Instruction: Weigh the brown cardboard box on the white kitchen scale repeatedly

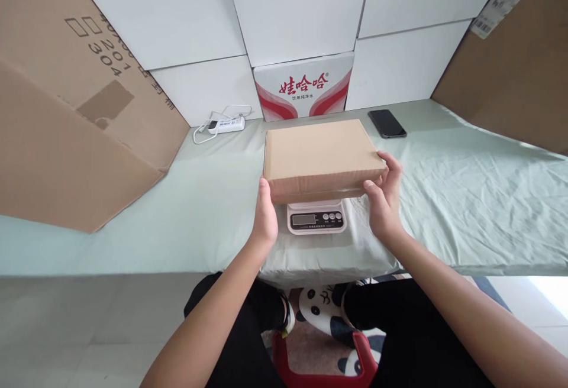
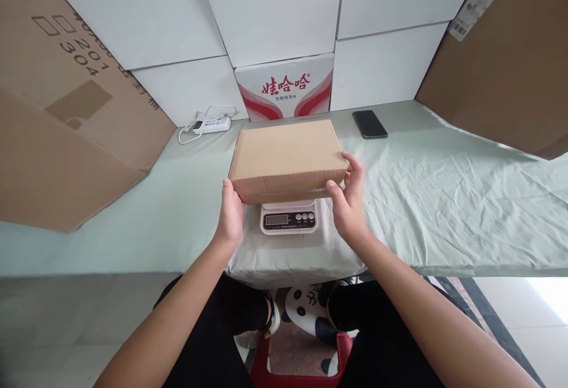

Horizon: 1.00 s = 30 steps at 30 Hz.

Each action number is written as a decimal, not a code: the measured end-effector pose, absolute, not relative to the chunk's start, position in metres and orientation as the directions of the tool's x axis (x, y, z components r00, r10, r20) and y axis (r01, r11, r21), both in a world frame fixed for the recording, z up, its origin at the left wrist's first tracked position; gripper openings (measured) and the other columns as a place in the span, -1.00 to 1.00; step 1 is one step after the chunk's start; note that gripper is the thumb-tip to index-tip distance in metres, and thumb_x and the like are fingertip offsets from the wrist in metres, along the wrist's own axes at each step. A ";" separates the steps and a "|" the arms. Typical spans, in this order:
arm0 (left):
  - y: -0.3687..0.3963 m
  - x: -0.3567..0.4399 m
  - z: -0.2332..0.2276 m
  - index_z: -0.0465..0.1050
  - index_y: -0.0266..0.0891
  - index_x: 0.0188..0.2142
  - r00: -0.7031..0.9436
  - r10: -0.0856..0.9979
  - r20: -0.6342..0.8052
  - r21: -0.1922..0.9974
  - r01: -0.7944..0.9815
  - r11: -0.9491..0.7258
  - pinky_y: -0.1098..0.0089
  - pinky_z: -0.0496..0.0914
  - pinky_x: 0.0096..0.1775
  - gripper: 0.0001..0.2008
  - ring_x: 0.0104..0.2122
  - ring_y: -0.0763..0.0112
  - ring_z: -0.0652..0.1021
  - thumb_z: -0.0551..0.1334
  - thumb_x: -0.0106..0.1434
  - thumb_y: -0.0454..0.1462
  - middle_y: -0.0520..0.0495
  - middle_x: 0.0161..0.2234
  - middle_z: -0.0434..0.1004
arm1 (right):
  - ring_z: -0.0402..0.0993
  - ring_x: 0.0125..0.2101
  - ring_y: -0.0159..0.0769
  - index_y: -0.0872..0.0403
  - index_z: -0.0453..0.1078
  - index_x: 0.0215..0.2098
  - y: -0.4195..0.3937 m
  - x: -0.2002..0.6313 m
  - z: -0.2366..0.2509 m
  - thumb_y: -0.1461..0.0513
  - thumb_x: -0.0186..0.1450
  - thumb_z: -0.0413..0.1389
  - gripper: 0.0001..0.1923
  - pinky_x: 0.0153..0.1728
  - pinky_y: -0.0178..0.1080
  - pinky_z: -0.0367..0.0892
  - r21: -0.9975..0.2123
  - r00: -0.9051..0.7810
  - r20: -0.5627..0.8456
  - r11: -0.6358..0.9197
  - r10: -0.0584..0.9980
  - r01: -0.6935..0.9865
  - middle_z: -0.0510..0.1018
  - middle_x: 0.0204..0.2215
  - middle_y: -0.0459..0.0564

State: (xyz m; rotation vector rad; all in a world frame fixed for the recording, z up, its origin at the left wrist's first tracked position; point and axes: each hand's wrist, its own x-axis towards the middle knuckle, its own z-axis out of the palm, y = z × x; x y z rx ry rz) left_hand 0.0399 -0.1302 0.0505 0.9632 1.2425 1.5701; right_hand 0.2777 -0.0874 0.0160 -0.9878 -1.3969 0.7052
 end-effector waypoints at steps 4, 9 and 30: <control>-0.130 0.039 0.048 0.51 -0.04 0.37 -0.318 0.947 0.053 0.979 -0.171 -0.112 0.11 0.13 0.59 -0.28 0.62 0.08 0.22 -0.05 0.56 0.27 -0.13 0.52 0.42 | 0.41 0.31 0.12 -0.35 0.15 0.40 -0.087 0.277 0.017 -0.15 0.45 0.15 -0.39 0.41 0.37 0.36 -0.879 0.088 0.468 0.453 0.879 0.151 0.35 0.37 0.05; -0.130 0.039 0.045 0.50 -0.02 0.39 -0.327 0.943 0.057 0.979 -0.168 -0.117 0.09 0.11 0.59 -0.27 0.61 0.07 0.24 -0.04 0.55 0.29 -0.12 0.52 0.43 | 0.43 0.28 0.12 -0.35 0.14 0.40 -0.087 0.277 0.018 -0.16 0.45 0.13 -0.39 0.37 0.34 0.38 -0.875 0.089 0.472 0.453 0.877 0.172 0.35 0.36 0.06; -0.117 0.018 0.059 0.44 -0.02 0.42 -0.475 0.878 0.063 0.977 -0.151 -0.151 0.13 0.18 0.57 -0.30 0.61 0.11 0.24 -0.03 0.56 0.24 -0.09 0.59 0.28 | 0.48 0.24 0.13 -0.40 0.19 0.39 -0.083 0.285 0.025 -0.17 0.47 0.10 -0.43 0.22 0.32 0.54 -0.856 0.105 0.499 0.471 0.860 0.212 0.45 0.21 0.08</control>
